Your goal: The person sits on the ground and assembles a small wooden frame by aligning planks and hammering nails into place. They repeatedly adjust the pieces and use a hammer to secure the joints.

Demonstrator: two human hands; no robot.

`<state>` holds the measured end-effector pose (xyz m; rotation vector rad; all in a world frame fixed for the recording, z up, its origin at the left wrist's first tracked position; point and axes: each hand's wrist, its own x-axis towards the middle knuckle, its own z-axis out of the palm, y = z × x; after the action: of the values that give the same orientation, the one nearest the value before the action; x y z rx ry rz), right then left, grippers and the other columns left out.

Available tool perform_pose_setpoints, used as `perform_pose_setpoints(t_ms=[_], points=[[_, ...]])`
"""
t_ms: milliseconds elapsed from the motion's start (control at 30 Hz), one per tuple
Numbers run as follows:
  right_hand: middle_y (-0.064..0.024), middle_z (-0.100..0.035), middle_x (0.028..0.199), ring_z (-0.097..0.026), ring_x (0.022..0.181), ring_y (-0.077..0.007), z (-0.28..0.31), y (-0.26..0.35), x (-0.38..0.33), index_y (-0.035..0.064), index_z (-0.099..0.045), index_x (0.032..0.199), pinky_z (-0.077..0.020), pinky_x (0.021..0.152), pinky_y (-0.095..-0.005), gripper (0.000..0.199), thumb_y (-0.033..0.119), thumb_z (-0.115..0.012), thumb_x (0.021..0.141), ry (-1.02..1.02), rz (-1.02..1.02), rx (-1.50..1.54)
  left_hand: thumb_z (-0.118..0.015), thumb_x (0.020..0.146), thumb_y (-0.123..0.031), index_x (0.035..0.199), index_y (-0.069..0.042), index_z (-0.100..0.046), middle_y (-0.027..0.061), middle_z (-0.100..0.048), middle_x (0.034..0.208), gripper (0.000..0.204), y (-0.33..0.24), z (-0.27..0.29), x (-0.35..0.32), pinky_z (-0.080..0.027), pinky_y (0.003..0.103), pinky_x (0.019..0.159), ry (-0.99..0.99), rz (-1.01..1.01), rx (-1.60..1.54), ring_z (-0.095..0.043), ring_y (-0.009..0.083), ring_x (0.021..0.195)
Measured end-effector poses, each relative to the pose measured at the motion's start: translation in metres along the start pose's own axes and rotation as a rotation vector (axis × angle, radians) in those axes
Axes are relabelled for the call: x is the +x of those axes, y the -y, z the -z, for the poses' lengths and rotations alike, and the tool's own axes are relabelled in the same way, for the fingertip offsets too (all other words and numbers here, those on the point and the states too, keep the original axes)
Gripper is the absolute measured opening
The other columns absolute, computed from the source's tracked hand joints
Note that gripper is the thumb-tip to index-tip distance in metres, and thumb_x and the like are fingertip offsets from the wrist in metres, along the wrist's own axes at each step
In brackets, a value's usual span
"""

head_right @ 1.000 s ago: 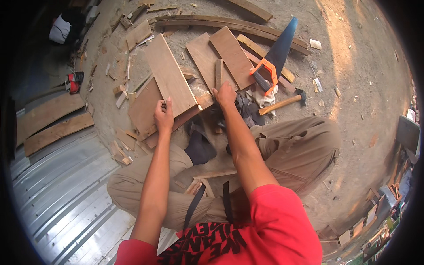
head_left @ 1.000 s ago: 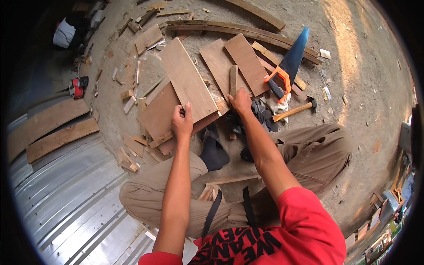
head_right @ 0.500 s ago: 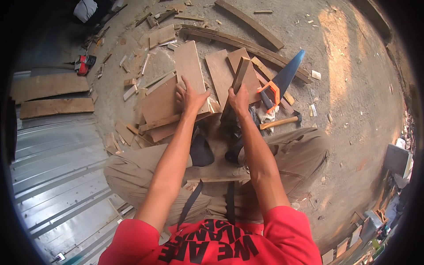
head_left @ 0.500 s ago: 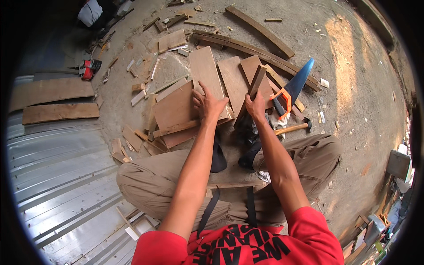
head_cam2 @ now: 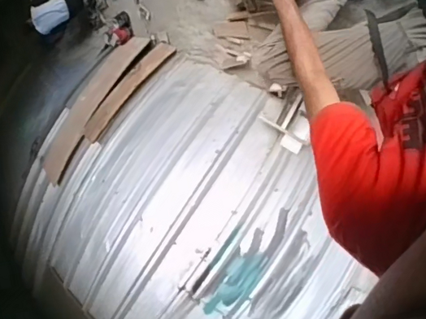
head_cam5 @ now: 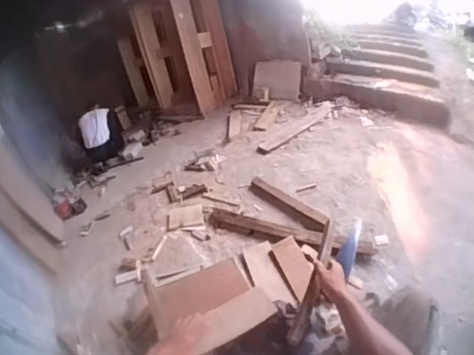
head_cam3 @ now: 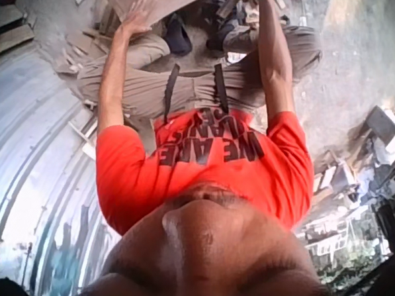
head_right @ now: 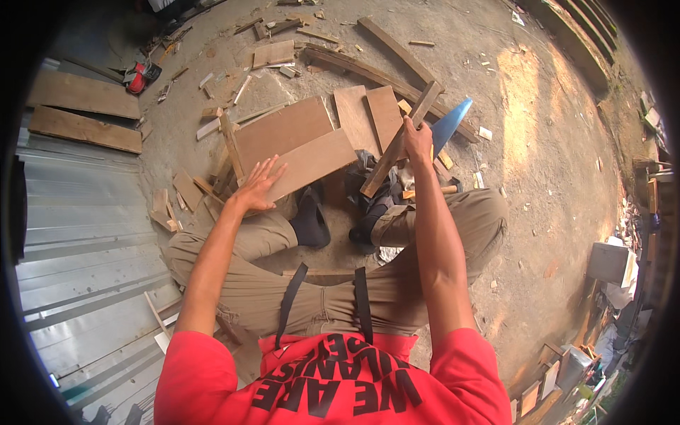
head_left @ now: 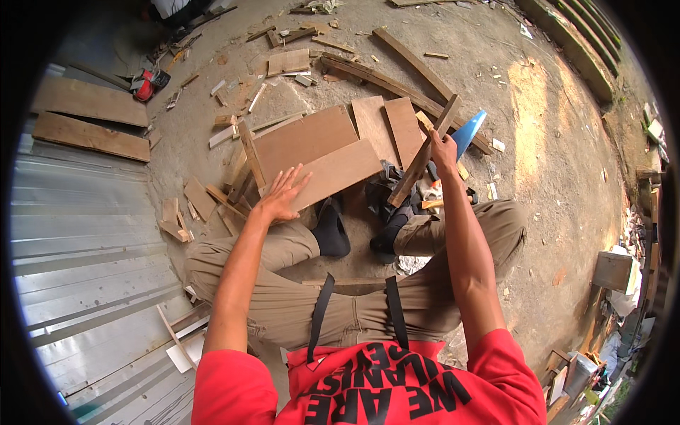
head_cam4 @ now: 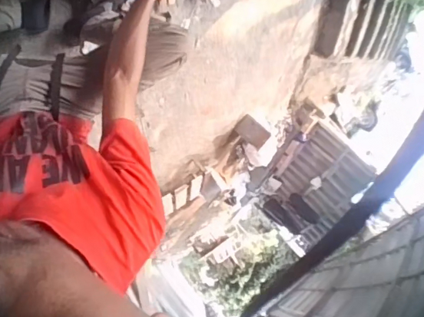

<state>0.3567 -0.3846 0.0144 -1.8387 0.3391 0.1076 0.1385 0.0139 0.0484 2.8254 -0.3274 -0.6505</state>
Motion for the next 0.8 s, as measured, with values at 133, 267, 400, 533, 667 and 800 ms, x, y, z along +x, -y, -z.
perform_pose_setpoints(t_ms=[133,267,400,533,667,800], points=[[-0.0052,-0.06,0.083,-0.055,0.075,-0.018,-0.007,-0.01,0.0,-0.0016,-0.068,0.103,-0.0466,0.062,-0.0368,0.052,0.048,-0.068,0.09,0.058,-0.12,-0.021,-0.09,0.058,-0.021,0.161,-0.026,-0.007,0.0117,-0.002,0.168,0.133,0.018,-0.015,-0.012,-0.008,0.05,0.126,-0.075,0.071,0.164,-0.009,0.0305,0.154],[-0.0054,-0.058,0.083,-0.056,0.077,-0.0189,-0.035,0.015,-0.025,-0.0035,-0.068,0.108,-0.046,0.06,-0.0395,0.06,0.053,-0.07,0.087,0.081,-0.155,0.008,-0.09,0.061,-0.039,0.162,-0.02,-0.007,0.0145,0.0,0.168,0.132,0.003,-0.033,-0.025,0.0,0.056,0.124,-0.365,0.162,0.033,-0.006,0.0309,0.155],[-0.0074,-0.064,0.076,-0.059,0.061,-0.0163,-0.059,0.046,-0.045,-0.0023,-0.069,0.094,-0.0475,0.055,-0.0334,0.049,0.046,-0.07,0.089,0.02,-0.061,-0.121,-0.085,0.063,-0.057,0.161,-0.016,-0.008,0.018,0.002,0.167,0.132,-0.037,-0.033,0.004,0.004,0.061,0.121,-0.553,0.189,-0.117,-0.001,0.0323,0.155],[-0.0115,-0.067,0.086,-0.066,0.065,-0.02,-0.063,0.042,-0.052,0.0018,-0.062,0.112,-0.0531,0.056,-0.0342,0.055,0.049,-0.073,0.087,0.208,-0.109,0.15,-0.083,0.062,-0.064,0.161,-0.013,-0.008,0.0202,-0.002,0.166,0.135,-0.075,-0.01,0.052,0.002,0.064,0.12,-0.407,0.195,-0.234,-0.004,0.0347,0.154],[-0.0149,-0.07,0.095,-0.068,0.072,-0.0195,-0.099,0.037,-0.116,-0.0077,-0.054,0.129,-0.0532,0.054,-0.0327,0.061,0.025,-0.079,0.084,0.269,0.013,0.08,-0.09,0.06,-0.052,0.16,-0.012,-0.013,0.0118,-0.012,0.167,0.132,-0.05,-0.025,0.063,-0.004,0.065,0.12,-0.24,0.325,-0.076,-0.01,0.0293,0.154],[-0.0141,-0.07,0.091,-0.067,0.069,-0.0168,-0.106,0.052,-0.105,-0.0083,-0.054,0.129,-0.0528,0.054,-0.0305,0.058,0.021,-0.078,0.085,0.237,0.088,0.073,-0.093,0.059,-0.038,0.159,-0.015,-0.019,0.0082,-0.033,0.157,0.127,-0.059,-0.017,0.05,-0.011,0.066,0.12,-0.229,0.258,-0.033,-0.027,0.0268,0.148]])
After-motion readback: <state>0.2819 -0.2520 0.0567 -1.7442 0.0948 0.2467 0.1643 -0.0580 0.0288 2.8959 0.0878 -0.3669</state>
